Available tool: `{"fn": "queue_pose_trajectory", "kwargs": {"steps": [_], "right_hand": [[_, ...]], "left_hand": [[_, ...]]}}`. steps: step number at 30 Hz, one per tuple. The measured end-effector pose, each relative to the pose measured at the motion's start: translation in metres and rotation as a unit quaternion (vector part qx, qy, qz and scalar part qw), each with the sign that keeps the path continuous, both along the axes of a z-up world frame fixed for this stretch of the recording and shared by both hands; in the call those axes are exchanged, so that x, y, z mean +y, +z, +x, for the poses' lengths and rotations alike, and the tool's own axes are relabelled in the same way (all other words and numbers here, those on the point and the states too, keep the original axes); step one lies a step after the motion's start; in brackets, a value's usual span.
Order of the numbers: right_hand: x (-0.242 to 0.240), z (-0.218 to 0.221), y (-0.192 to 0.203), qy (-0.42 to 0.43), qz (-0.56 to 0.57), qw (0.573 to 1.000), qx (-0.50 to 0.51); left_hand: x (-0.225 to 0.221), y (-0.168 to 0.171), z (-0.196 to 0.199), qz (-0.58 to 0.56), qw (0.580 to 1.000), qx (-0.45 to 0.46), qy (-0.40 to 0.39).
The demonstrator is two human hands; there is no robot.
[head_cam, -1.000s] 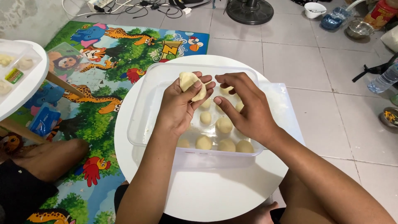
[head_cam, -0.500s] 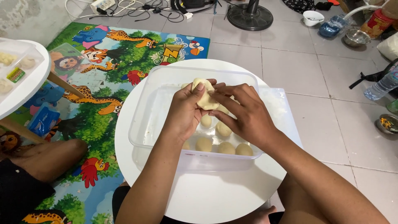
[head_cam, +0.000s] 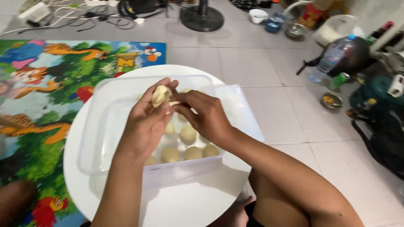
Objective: Shaping small pieces of dough into balls by rolling them between palms and placing them in a container.
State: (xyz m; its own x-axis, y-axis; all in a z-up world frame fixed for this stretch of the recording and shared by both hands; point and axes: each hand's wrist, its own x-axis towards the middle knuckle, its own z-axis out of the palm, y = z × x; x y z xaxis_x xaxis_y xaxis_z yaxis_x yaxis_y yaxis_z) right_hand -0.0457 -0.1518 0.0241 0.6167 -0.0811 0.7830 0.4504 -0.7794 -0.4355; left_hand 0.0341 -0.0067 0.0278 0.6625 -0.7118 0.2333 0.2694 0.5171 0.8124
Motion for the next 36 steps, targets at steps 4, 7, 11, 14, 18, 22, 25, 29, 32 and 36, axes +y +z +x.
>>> {"fn": "queue_pose_trajectory", "kwargs": {"steps": [4,7,11,14,18,22,25,29,32,36], "right_hand": [[-0.005,0.004,-0.008,0.022,0.076,0.995,0.06],[-0.003,0.006,-0.008,0.029,0.103,0.992,0.069],[0.0,0.007,-0.009,-0.022,-0.081,0.995,-0.063],[0.004,0.006,-0.008,-0.037,-0.182,0.977,-0.101],[0.003,0.009,-0.01,-0.037,-0.218,0.969,-0.107],[-0.002,0.01,-0.015,-0.01,-0.176,0.982,-0.068],[-0.001,0.012,-0.017,0.028,-0.034,0.999,-0.025],[0.007,0.011,-0.009,0.004,0.03,1.0,0.002],[0.009,0.01,-0.003,0.008,0.085,0.996,0.038],[0.009,0.008,0.004,-0.028,0.12,0.992,0.039]], "left_hand": [[-0.003,0.0,0.001,0.038,0.998,-0.038,-0.01],[-0.003,0.0,0.0,0.045,0.998,-0.044,-0.011],[-0.003,-0.01,0.008,0.009,0.999,0.048,-0.004],[0.003,-0.012,0.018,-0.018,0.996,0.091,0.002],[0.008,0.014,0.006,0.028,0.985,0.169,0.011],[0.007,0.009,0.007,0.042,0.98,0.196,0.009],[0.005,-0.008,0.011,0.01,0.981,0.192,0.01],[-0.002,-0.022,0.012,-0.026,0.997,0.061,0.034],[0.004,-0.003,0.004,-0.023,0.999,0.016,0.03],[0.003,-0.012,0.009,0.015,0.999,0.001,0.037]]}}
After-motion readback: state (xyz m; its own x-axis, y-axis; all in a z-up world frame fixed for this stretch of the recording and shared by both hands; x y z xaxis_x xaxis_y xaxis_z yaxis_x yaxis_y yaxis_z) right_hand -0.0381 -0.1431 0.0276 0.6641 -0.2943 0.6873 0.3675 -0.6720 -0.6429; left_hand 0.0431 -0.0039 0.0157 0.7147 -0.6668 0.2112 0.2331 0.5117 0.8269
